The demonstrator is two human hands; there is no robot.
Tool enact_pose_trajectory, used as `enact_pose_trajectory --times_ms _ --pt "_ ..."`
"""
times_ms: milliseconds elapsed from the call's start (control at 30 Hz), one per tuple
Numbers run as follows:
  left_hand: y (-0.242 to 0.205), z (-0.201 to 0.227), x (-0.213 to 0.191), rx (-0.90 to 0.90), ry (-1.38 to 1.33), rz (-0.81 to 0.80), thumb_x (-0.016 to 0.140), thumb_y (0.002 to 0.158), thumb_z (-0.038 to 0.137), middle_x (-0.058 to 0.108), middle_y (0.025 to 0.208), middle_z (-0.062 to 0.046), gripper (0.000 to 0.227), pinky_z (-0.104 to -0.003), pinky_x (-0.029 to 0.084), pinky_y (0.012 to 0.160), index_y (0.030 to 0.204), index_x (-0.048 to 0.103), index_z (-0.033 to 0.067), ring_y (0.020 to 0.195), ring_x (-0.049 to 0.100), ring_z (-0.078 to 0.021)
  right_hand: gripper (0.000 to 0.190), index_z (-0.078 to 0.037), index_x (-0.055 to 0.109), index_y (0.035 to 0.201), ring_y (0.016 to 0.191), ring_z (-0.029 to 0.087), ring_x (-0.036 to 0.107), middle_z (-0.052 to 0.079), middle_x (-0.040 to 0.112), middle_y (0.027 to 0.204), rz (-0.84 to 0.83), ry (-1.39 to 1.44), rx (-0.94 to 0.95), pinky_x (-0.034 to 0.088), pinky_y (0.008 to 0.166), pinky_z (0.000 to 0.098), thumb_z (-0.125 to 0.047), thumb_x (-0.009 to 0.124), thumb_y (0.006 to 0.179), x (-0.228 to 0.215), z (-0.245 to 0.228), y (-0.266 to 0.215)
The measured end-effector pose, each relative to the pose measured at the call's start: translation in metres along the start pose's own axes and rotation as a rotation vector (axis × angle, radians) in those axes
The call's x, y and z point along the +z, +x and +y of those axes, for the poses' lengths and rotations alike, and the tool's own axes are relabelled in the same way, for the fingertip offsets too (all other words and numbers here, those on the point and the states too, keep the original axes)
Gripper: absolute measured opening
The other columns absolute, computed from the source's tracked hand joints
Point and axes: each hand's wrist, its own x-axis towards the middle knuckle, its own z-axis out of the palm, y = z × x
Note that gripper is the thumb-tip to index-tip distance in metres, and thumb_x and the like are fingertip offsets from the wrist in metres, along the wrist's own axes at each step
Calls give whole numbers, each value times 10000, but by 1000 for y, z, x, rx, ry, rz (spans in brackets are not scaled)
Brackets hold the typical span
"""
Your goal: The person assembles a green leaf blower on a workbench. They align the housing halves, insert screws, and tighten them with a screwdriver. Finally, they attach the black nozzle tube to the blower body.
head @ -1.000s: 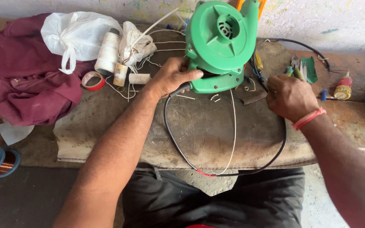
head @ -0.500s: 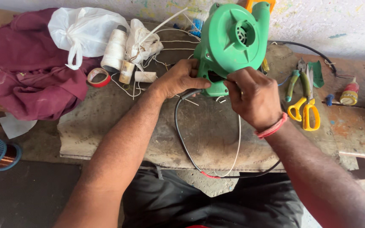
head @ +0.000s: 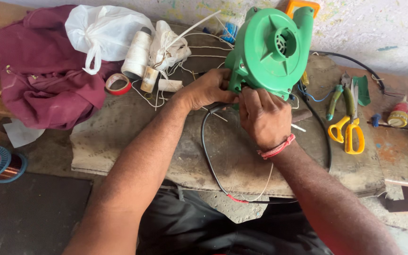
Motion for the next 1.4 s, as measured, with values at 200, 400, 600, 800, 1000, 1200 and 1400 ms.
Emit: enact_pose_trajectory --times_ms 200,400,600,800,1000,1200,1400 --pt "0 -2 -1 16 -38 -33 845 793 69 729 1173 -91 583 -315 611 969 1304 588 -41 1094 707 -165 91 -78 672 993 707 282 671 73 632 820 15 -50 16 524 601 407 -92 746 942 9 0 2" --pt "-2 1 0 1 -48 -33 794 816 72 730 1017 -66 500 -259 564 708 1266 603 -33 862 686 -119 170 -77 695 1037 725 280 679 76 633 837 14 -84 30 530 615 408 -62 738 874 11 -1 2" --pt "-4 4 1 -23 -66 -33 764 797 65 726 988 -47 496 -238 555 673 1255 596 -22 820 679 -99 237 -56 702 1105 781 279 688 80 641 905 10 -42 43 541 645 406 -34 714 869 7 -9 4" --pt "-5 3 0 -6 -29 -24 765 799 52 723 998 -60 506 -239 556 688 1263 588 -41 846 687 -105 171 -59 690 1049 748 288 686 89 648 890 31 -11 57 537 628 412 -43 712 881 6 -11 6" --pt "-2 3 0 -10 -34 -33 757 783 58 732 1063 -71 537 -249 600 791 1279 579 -46 928 710 -114 171 -62 596 863 663 299 668 107 653 792 22 -62 126 521 593 428 -105 722 972 17 -8 7" --pt "-1 0 -2 -29 -45 -23 739 783 38 726 1056 -97 525 -270 587 787 1271 576 -64 927 710 -153 109 -60 628 927 706 315 677 115 657 815 38 -13 103 526 625 434 -102 709 986 17 -7 6" --pt "-3 0 -2 15 12 -46 728 770 17 729 1141 -95 532 -288 585 926 1277 587 -61 1047 709 -146 257 -77 708 1139 758 373 695 152 713 875 -140 117 134 544 651 478 -95 711 883 3 -4 3"
